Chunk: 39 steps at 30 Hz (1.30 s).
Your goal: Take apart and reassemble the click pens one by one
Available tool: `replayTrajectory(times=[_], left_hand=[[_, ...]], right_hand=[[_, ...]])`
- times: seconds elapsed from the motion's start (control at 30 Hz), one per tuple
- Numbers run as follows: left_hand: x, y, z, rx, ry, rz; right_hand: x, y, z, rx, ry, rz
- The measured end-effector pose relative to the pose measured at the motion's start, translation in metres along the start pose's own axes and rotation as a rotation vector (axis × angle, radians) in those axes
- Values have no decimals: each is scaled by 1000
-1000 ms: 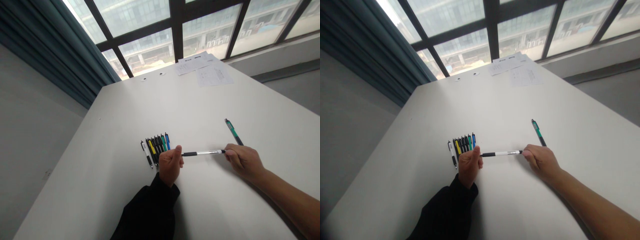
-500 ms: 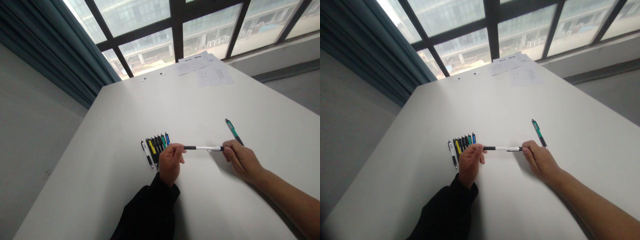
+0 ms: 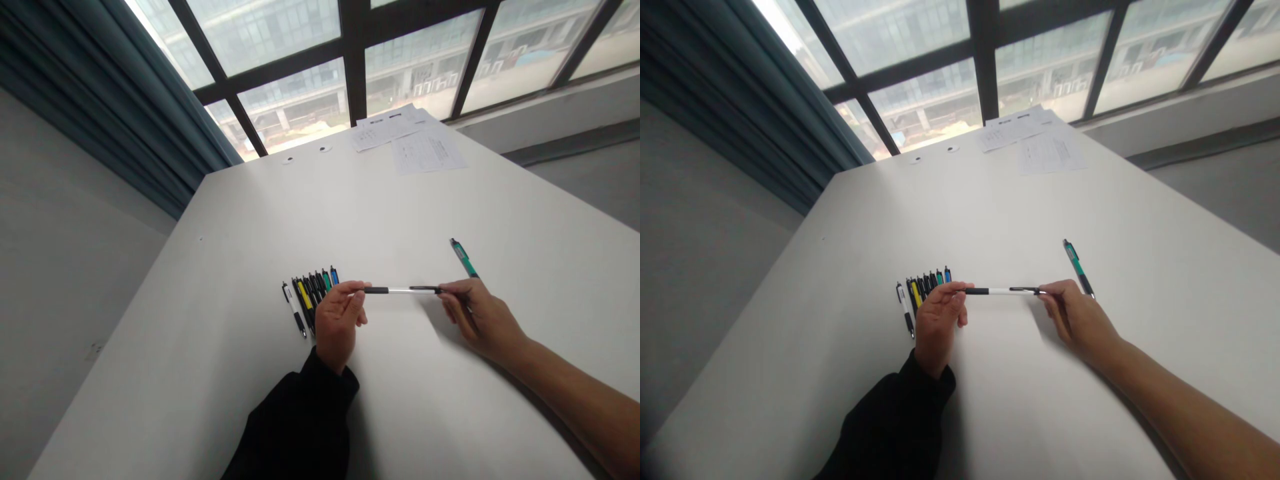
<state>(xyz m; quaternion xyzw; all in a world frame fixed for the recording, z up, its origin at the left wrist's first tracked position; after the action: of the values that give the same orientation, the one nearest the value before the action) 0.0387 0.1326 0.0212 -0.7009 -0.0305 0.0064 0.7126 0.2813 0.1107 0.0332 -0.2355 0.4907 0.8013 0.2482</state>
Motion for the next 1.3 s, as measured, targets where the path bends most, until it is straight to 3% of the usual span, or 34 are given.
replayTrajectory(times=[0.3,0.57,0.73,0.93,1.13,1.3], left_hand=[[-3,3,0,-24,-47,21],[0,1,-3,43,-7,146],[1,1,-5,27,17,236],[8,7,-7,30,119,285],[33,12,-14,-23,359,178],[26,3,-9,1,214,20]], right_hand=[[1,7,2,-35,69,-50],[1,3,4,7,79,-14],[-3,7,2,-68,54,-20],[-5,9,2,-104,19,-10],[-5,-2,6,41,-2,-22],[7,-1,6,88,118,76]])
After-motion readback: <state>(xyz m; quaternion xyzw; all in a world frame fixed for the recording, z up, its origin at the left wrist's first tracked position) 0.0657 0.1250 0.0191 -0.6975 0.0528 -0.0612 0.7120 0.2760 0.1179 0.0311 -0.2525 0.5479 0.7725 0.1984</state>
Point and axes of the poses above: each hand's wrist, its own z-axis towards the middle knuckle, its own x-axis out of the palm, y = z × x, the point moved 9 cm from there along z, towards the middle knuckle, and after that the axes turned 5 degrees about z, right-handed, at the moved point
